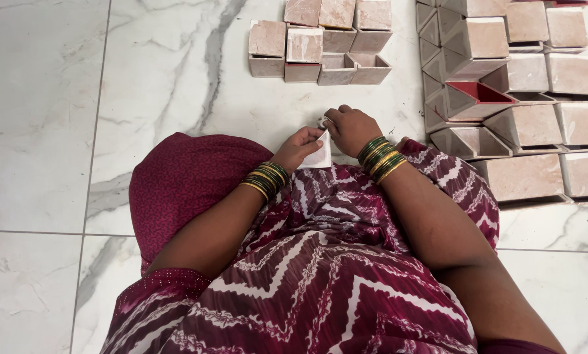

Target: The person sits on the floor and wipes small marble boxes one at a time with a cloth, turning each box to clean its surfaces, then stacks the cleaned boxes with others on the floor.

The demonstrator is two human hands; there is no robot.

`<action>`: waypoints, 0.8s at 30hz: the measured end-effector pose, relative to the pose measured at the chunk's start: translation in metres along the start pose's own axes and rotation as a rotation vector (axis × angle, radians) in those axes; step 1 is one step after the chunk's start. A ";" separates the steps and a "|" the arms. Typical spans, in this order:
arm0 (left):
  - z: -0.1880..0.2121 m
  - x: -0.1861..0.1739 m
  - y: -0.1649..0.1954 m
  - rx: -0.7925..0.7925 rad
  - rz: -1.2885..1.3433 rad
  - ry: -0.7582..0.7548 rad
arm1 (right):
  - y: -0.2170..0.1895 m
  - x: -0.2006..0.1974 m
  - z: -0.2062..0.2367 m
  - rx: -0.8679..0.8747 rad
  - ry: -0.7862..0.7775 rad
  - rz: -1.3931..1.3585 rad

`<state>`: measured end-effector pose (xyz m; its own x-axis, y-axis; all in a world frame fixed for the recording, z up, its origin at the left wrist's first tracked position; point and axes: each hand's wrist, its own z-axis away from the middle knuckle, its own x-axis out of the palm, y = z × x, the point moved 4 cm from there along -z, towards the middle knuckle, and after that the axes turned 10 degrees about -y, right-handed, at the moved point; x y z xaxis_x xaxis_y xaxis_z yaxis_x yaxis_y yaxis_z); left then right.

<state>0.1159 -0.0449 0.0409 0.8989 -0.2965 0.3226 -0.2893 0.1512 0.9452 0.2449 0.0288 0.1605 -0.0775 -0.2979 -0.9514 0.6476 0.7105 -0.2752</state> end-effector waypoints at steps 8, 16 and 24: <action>0.000 0.001 -0.001 -0.005 -0.006 0.016 | -0.001 0.000 0.000 -0.019 0.015 0.036; -0.002 -0.003 0.002 0.056 0.158 0.093 | -0.008 -0.007 -0.003 0.033 0.021 -0.216; 0.005 -0.001 0.011 0.076 0.063 0.118 | -0.022 -0.018 0.005 0.008 0.080 -0.159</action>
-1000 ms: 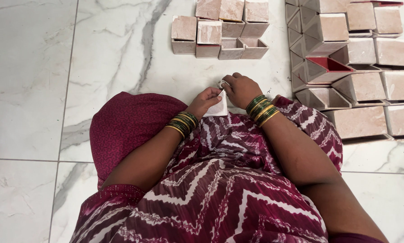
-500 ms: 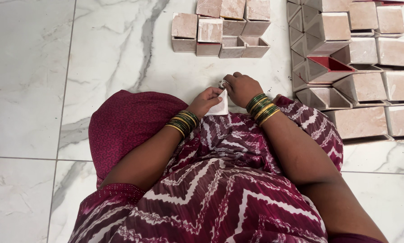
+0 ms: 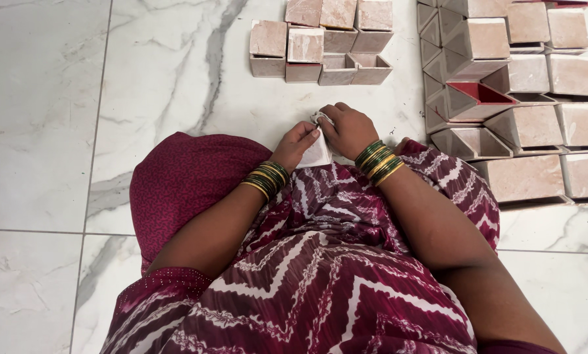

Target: The person sits on the floor and wipes small marble boxes one at a time with a cloth, turning each box to clean its surfaces, then stacks the cleaned boxes with others on the floor.

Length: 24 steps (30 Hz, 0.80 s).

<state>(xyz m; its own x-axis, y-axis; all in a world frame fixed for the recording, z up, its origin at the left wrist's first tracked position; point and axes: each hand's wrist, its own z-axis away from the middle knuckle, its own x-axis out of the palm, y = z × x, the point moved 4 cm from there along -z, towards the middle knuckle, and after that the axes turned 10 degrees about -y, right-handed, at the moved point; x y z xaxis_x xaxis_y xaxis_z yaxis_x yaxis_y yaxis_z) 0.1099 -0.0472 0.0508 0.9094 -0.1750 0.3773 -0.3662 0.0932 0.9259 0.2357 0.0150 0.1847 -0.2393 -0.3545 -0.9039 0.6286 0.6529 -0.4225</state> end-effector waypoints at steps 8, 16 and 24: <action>-0.004 -0.005 -0.006 0.096 0.102 -0.018 | -0.008 -0.005 0.001 -0.025 0.023 0.000; 0.000 -0.005 -0.001 0.108 0.196 -0.018 | 0.006 -0.008 -0.001 0.167 0.013 -0.028; 0.001 -0.004 0.003 0.102 0.259 -0.003 | 0.012 -0.014 -0.002 0.270 0.039 -0.164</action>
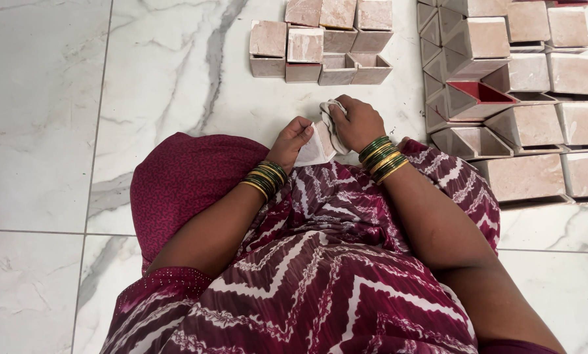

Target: The person sits on the floor and wipes small marble boxes one at a time with a cloth, turning each box to clean its surfaces, then stacks the cleaned boxes with others on the floor.

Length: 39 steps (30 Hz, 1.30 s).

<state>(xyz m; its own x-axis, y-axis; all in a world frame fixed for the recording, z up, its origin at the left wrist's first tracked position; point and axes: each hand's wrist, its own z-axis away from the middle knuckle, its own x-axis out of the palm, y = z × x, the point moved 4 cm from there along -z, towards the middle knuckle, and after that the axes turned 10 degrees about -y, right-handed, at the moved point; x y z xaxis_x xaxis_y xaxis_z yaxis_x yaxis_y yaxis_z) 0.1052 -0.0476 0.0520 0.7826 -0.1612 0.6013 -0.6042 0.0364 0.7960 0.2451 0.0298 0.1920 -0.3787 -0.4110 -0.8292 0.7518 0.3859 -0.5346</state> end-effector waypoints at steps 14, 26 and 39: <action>0.000 0.001 -0.007 -0.004 -0.207 -0.087 | 0.019 0.008 -0.008 0.100 -0.126 -0.063; -0.001 -0.002 -0.007 -0.039 -0.123 -0.009 | 0.008 0.005 -0.003 0.026 -0.077 -0.099; 0.006 0.017 -0.009 -0.092 -0.407 -0.181 | 0.027 0.013 -0.015 0.053 -0.220 -0.187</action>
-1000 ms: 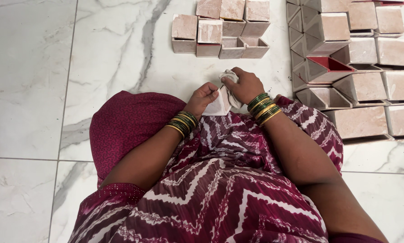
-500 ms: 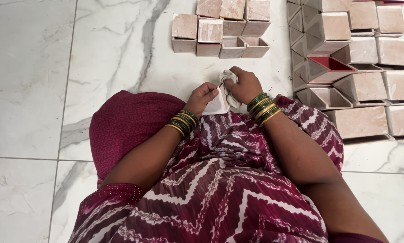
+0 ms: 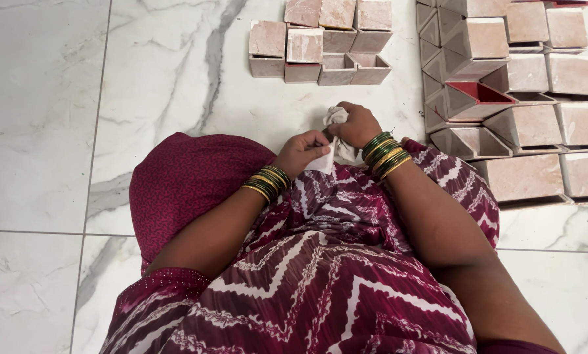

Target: The person sits on the floor and wipes small marble boxes one at a time with a cloth, turning each box to clean its surfaces, then stacks the cleaned boxes with others on the floor.

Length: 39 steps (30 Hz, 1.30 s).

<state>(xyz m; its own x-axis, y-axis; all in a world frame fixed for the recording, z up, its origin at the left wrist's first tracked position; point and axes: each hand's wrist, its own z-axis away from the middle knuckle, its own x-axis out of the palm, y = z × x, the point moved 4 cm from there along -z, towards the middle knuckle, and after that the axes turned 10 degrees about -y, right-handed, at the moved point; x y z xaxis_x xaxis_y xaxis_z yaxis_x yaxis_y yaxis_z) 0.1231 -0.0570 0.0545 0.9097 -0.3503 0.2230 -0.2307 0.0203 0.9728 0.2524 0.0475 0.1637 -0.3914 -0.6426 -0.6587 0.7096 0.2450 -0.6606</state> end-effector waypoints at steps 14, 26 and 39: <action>0.006 -0.028 0.003 -0.149 0.673 0.385 | 0.002 -0.009 0.000 -0.245 0.185 -0.412; 0.010 -0.015 0.039 -0.129 0.715 0.321 | 0.004 -0.027 0.000 -0.369 0.269 -0.488; 0.008 -0.022 0.022 -0.176 0.521 0.350 | -0.050 0.016 0.033 -0.586 0.184 0.408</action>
<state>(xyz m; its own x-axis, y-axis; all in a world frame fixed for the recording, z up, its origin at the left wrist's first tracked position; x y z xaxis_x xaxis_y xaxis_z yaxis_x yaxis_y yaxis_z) 0.0956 -0.0562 0.0702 0.7596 0.0723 0.6464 -0.6389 0.2688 0.7207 0.2300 0.0011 0.1986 -0.2918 -0.2980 -0.9088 0.4102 0.8194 -0.4004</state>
